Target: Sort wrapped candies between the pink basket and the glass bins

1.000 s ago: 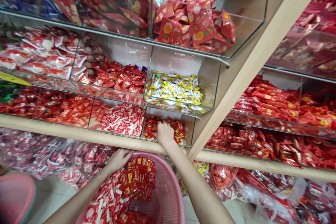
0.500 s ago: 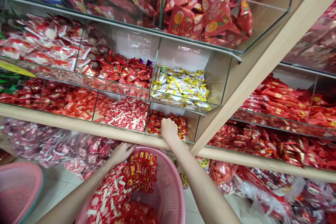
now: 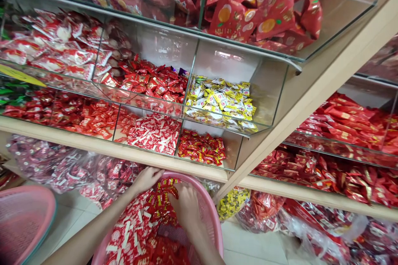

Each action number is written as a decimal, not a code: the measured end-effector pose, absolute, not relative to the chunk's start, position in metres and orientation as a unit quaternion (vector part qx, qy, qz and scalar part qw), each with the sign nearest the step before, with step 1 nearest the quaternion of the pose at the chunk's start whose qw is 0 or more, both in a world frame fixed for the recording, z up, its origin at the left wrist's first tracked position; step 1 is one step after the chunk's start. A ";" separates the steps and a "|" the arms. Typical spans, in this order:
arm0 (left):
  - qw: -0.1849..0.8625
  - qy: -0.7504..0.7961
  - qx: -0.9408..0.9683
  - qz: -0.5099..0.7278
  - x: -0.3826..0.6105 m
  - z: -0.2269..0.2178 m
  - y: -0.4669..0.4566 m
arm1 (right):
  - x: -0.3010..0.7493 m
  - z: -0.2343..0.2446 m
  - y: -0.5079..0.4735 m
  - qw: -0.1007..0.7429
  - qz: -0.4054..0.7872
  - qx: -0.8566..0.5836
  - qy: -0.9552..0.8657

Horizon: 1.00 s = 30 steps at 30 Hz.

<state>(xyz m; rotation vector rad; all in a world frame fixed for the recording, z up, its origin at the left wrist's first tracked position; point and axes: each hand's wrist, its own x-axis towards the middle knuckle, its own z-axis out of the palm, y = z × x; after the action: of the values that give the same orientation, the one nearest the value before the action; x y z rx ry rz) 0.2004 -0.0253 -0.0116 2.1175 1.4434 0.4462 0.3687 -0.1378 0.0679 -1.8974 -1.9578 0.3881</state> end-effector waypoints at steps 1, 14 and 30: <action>0.267 0.538 0.783 0.165 0.200 -0.012 -0.025 | 0.367 0.056 -0.138 0.184 0.140 -0.690 -0.686; 0.247 0.534 0.793 0.158 0.199 -0.017 -0.023 | 0.337 0.021 -0.130 0.131 0.110 -0.736 -0.655; 0.259 0.543 0.781 0.167 0.200 -0.012 -0.026 | 0.334 0.008 -0.130 0.264 0.078 -0.701 -0.658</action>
<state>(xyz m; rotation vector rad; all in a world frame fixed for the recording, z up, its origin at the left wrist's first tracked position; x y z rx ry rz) 0.1996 -0.0260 -0.0124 2.1172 1.4727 0.4529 0.3344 -0.1297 0.0078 -1.8941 -1.7793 0.2098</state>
